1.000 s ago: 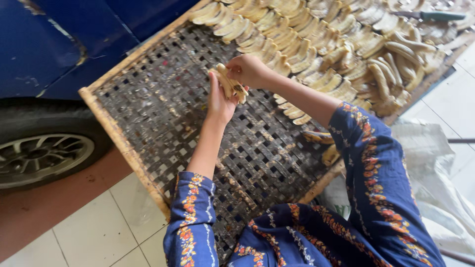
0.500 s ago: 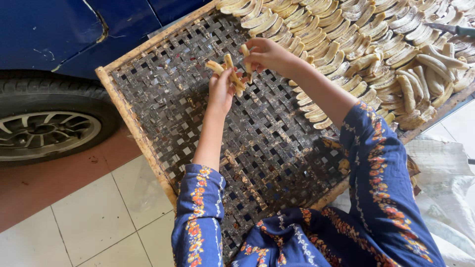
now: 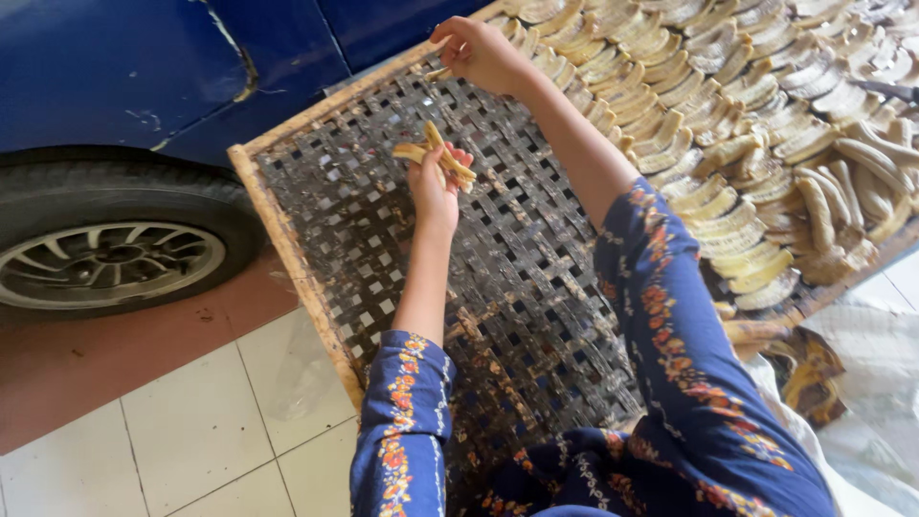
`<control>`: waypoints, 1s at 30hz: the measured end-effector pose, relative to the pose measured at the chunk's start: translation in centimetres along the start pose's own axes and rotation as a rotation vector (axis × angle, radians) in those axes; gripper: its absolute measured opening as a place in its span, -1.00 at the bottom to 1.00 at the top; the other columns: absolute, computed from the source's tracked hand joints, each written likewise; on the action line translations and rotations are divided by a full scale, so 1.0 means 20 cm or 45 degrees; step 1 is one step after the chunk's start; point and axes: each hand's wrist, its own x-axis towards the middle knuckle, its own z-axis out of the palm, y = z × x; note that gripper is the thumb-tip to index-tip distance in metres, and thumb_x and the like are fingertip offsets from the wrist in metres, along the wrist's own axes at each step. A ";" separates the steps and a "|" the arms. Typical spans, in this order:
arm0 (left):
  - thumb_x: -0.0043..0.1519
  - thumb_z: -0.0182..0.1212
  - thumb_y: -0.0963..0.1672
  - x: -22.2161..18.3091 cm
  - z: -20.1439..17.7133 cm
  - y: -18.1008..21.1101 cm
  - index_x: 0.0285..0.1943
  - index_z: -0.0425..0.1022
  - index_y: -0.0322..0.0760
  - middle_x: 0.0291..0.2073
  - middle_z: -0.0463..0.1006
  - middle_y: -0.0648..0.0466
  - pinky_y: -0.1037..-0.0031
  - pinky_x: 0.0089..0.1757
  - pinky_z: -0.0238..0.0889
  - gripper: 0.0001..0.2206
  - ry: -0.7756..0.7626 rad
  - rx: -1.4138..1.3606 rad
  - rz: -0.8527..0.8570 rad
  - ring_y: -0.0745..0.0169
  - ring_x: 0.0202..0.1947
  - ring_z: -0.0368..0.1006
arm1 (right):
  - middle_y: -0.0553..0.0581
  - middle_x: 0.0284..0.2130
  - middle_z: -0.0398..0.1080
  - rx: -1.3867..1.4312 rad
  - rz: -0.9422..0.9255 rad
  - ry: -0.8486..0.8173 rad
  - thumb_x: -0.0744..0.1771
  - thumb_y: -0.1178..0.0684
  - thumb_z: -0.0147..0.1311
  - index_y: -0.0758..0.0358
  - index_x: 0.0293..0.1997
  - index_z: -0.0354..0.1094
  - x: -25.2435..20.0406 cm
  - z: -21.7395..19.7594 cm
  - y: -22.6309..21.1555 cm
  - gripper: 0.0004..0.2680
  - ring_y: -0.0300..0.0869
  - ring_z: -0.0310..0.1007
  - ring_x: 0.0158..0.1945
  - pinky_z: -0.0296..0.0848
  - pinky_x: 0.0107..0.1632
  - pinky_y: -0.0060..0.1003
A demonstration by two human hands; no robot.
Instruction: The person picks up peeled bananas from a pile and places them individually onto a large woven drying rack to create organized rows.
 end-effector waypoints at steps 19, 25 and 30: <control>0.37 -0.04 -0.14 0.04 -0.05 -0.04 0.11 0.27 -0.44 -0.10 0.50 -0.10 0.12 -0.02 0.52 -0.77 0.051 -0.069 -0.008 0.04 -0.09 0.56 | 0.34 -0.32 0.53 -0.877 0.212 0.512 0.09 0.14 0.39 0.20 -0.35 0.56 0.22 0.27 0.39 -0.82 0.09 0.56 -0.24 0.61 -0.20 -0.04; 0.38 -0.06 -0.07 0.05 -0.04 -0.05 0.20 0.26 -0.40 0.06 0.49 -0.14 0.05 0.10 0.39 -0.68 0.009 -0.178 0.035 0.05 0.13 0.48 | 0.02 -0.18 0.60 -0.272 0.467 -0.838 0.36 -0.24 0.11 -0.04 -0.01 0.56 0.03 0.21 -0.33 -0.76 -0.16 0.65 -0.21 0.61 -0.06 -0.26; 0.47 0.01 -0.07 0.11 -0.18 -0.17 0.27 0.26 -0.30 0.10 0.43 -0.06 0.14 0.14 0.29 -0.71 -0.028 -0.226 0.142 0.10 0.13 0.42 | 0.19 -0.31 0.55 -0.793 0.057 -0.385 0.23 -0.22 0.29 0.12 -0.18 0.56 -0.21 0.22 -0.62 -0.73 0.06 0.57 -0.23 0.55 -0.30 -0.04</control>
